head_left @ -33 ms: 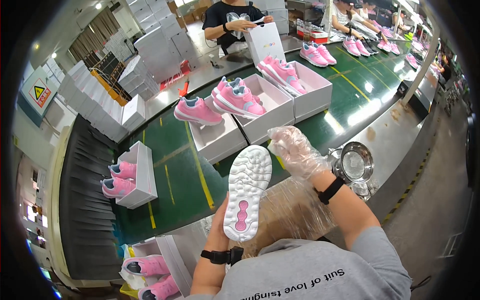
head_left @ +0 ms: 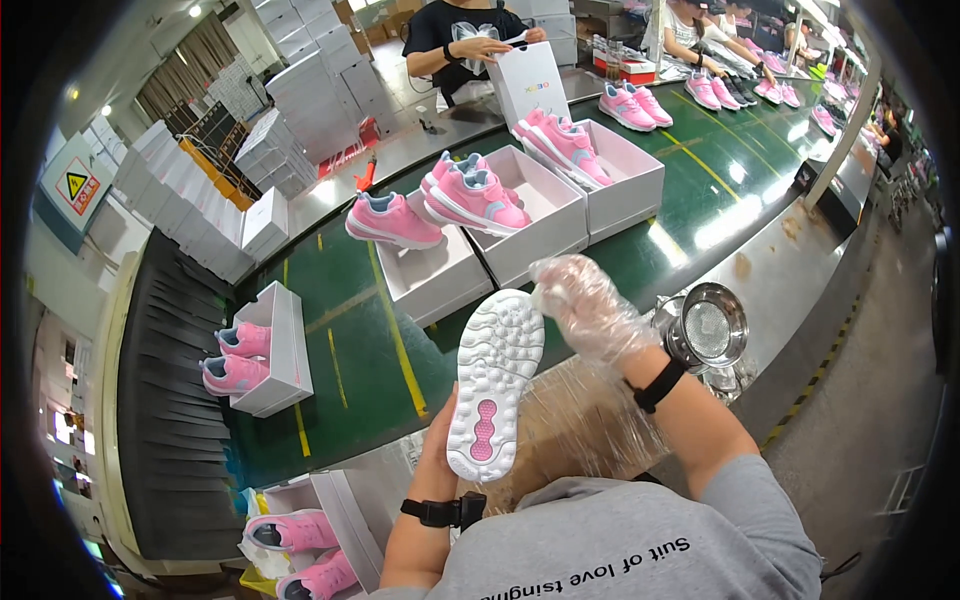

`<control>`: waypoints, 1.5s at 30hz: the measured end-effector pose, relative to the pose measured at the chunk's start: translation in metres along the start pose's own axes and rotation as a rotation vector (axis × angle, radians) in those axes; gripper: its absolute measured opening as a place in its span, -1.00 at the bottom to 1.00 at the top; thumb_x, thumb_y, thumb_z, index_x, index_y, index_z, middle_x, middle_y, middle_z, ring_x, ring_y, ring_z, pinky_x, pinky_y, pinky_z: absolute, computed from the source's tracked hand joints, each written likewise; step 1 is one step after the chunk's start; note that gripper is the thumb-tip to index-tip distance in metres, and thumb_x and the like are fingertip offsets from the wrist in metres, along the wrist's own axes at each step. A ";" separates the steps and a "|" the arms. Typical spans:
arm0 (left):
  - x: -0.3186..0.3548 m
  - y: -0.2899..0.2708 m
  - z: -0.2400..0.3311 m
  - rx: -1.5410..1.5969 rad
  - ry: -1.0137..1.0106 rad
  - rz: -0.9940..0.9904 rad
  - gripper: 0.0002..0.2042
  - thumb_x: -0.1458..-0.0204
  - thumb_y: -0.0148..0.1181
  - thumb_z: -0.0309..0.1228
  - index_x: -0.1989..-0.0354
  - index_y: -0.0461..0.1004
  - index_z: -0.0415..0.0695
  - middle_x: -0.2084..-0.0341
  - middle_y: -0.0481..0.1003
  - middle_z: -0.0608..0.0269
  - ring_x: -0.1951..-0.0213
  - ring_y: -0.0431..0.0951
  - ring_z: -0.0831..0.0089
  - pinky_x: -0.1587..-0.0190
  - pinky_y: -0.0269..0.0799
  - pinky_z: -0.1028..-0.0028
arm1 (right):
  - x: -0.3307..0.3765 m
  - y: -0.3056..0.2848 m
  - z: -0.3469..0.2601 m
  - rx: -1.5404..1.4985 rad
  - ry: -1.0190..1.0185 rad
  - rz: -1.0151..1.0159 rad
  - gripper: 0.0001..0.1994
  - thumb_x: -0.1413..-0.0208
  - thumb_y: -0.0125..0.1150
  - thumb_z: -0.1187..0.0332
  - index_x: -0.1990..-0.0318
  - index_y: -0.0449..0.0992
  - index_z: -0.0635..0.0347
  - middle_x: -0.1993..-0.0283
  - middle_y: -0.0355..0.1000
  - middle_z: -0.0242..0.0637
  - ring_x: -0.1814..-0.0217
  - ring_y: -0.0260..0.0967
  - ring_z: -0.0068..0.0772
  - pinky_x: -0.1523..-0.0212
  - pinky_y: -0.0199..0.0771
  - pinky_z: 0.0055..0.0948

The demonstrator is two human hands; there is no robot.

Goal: Inspect the soles of pink and white sneakers, apply a cleaning agent with a gloved hand, and place them into boxes on a factory assembly line.

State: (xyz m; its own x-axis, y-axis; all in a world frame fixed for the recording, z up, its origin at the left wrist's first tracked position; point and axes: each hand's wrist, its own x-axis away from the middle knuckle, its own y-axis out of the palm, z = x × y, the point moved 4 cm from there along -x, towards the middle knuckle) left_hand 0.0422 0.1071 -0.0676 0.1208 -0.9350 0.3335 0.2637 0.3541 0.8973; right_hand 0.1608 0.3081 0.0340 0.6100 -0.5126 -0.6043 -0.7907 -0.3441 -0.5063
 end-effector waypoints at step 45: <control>-0.263 0.036 0.338 -3.224 0.147 0.692 -0.86 0.10 0.08 -0.44 0.44 0.59 -0.09 0.43 0.59 0.11 0.25 0.59 0.31 -0.18 0.13 0.25 | 0.095 0.002 0.069 -0.054 0.444 -0.256 -0.82 -0.01 0.13 0.42 0.20 0.41 0.17 0.17 0.39 -0.14 0.09 0.34 -0.17 0.03 0.33 -0.23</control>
State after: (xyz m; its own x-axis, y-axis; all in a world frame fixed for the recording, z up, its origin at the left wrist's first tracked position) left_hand -0.3037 0.3589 -0.0253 0.4607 -0.8839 0.0798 -0.4315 -0.3017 -0.8501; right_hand 0.2207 0.3129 -0.0676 0.7129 -0.6873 -0.1393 -0.6276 -0.5366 -0.5640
